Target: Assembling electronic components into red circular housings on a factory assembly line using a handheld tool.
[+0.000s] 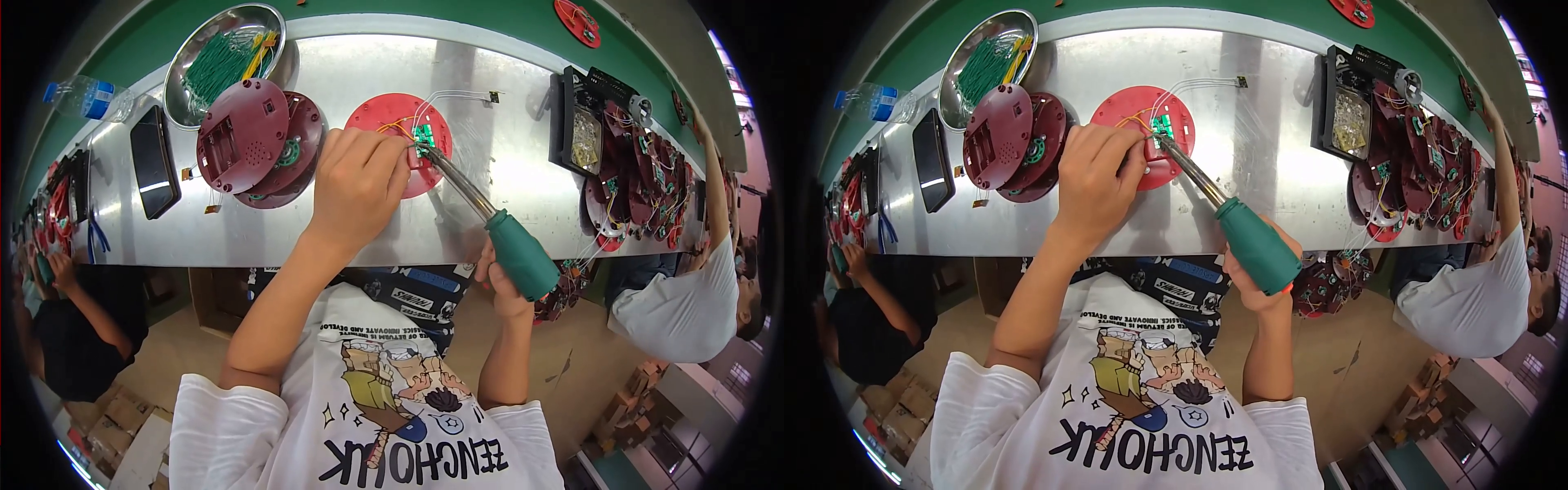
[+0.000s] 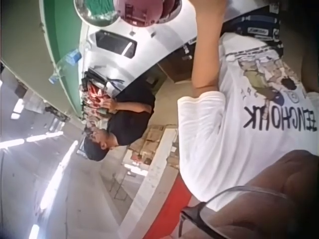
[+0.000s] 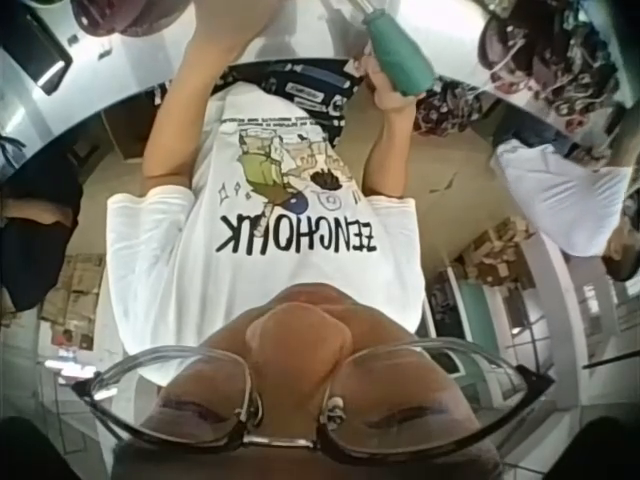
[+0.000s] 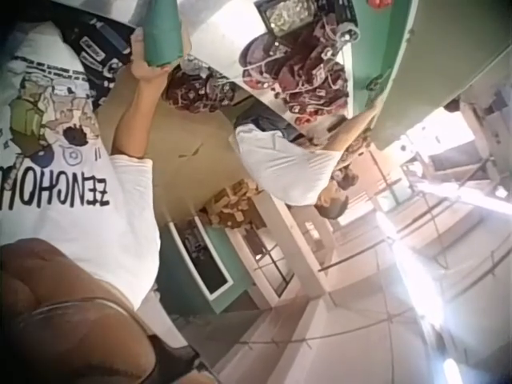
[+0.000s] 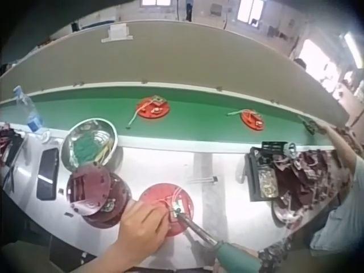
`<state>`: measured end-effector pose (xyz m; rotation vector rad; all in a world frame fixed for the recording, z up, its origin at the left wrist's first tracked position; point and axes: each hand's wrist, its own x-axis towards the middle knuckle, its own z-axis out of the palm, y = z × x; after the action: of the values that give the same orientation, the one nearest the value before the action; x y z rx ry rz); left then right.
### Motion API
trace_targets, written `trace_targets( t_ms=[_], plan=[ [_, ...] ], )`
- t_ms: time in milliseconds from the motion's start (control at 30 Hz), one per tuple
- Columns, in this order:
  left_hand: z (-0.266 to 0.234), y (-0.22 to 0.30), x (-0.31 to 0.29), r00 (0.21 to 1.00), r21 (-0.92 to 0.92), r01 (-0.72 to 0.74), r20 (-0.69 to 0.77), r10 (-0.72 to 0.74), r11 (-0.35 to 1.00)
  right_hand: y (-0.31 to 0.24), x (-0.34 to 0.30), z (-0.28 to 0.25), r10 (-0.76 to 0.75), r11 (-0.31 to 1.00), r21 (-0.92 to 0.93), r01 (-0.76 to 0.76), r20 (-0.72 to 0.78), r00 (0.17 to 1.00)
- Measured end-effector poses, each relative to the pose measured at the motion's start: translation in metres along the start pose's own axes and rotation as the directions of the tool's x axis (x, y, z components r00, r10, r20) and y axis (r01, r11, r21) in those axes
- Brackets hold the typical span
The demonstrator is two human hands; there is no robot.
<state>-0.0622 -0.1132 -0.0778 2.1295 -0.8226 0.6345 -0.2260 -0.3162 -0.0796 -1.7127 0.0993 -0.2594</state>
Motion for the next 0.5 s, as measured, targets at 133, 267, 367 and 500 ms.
trace_targets(
  t_ms=[133,267,367,500],
  plan=[
    [0.0015,-0.0018,-0.0013,1.000,-0.003,-0.005,-0.005,0.005,1.000,0.0017,-0.0048,-0.0002,0.113,0.986,0.123,-0.109,-0.029,0.993],
    [0.0018,-0.0015,-0.0014,1.000,-0.010,-0.008,-0.009,0.008,1.000,0.0003,-0.0060,-0.0017,0.058,0.979,0.197,-0.051,-0.029,0.998],
    [0.0010,-0.0011,-0.0014,1.000,-0.006,-0.006,0.004,0.006,1.000,0.0028,-0.0085,-0.0028,0.044,0.988,0.150,-0.040,-0.022,0.999],
    [-0.0003,-0.0011,-0.0014,1.000,0.001,-0.006,0.011,0.006,1.000,0.0016,-0.0053,0.0046,0.050,0.977,0.211,-0.029,-0.095,0.994]
  ],
)
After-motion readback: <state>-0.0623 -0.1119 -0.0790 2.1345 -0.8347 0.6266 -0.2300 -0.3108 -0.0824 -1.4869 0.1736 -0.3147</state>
